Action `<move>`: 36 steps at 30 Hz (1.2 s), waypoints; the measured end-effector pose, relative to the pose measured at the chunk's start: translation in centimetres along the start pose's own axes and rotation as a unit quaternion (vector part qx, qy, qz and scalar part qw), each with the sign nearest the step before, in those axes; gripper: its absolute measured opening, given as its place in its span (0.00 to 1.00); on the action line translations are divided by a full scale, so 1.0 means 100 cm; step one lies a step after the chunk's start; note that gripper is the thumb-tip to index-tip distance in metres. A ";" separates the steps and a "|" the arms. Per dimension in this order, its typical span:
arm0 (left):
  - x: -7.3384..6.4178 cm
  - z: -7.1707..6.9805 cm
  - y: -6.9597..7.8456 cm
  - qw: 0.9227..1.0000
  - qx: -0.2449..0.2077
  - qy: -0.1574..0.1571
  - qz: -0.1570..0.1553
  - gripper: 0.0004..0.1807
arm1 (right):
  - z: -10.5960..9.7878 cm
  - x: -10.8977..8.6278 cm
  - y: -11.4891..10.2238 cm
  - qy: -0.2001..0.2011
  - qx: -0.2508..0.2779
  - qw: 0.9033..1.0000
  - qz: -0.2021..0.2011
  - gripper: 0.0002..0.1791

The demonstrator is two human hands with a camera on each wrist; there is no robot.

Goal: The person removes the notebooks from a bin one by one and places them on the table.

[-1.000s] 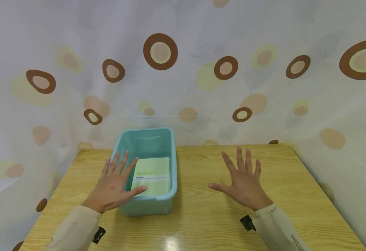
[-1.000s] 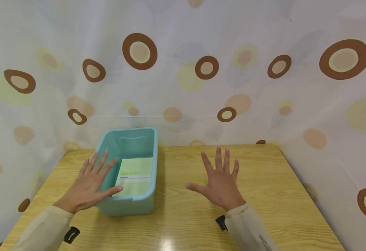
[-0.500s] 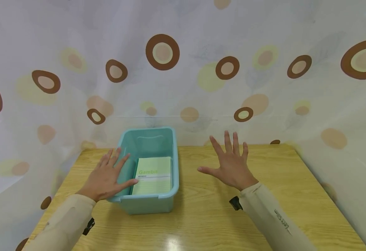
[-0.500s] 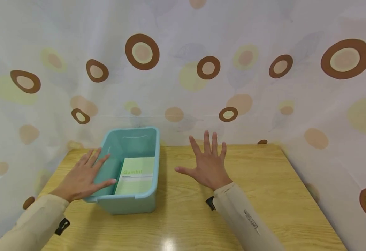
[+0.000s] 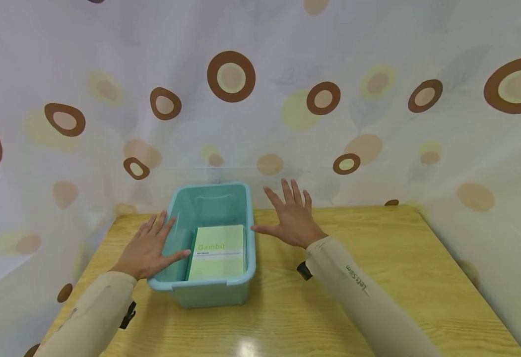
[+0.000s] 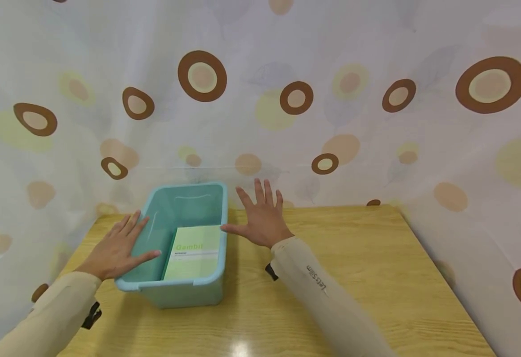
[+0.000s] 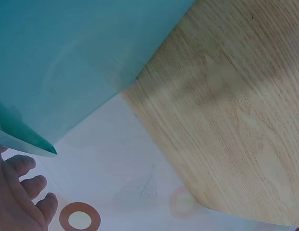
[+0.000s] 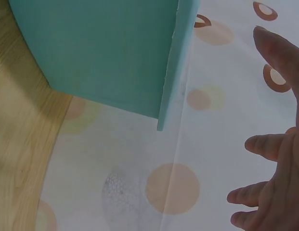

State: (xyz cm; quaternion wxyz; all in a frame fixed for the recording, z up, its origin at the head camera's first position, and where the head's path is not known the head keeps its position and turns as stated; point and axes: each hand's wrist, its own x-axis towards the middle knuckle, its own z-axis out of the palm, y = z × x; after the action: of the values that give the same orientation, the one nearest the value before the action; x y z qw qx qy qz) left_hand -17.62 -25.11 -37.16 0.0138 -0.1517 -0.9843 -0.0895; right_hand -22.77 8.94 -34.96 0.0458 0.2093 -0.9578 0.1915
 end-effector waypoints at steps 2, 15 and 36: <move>0.002 0.000 -0.001 1.000 -0.005 -0.005 -0.004 0.52 | 0.001 0.009 -0.006 -0.009 0.000 1.000 -0.010 0.53; 0.009 0.001 -0.007 0.999 -0.018 -0.041 -0.022 0.53 | 0.019 0.062 -0.047 -0.081 -0.006 0.995 -0.050 0.46; 0.004 0.000 -0.003 0.994 -0.077 -0.069 -0.018 0.60 | 0.039 0.098 -0.088 -0.190 0.049 0.981 -0.012 0.43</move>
State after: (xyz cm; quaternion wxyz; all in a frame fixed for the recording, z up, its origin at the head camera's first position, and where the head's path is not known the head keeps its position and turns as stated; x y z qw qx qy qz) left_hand -18.05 -25.28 -37.21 -0.0674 -0.1404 -0.9756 -0.1550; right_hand -28.01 -3.73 -33.81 -0.1445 0.2555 -0.9361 0.1941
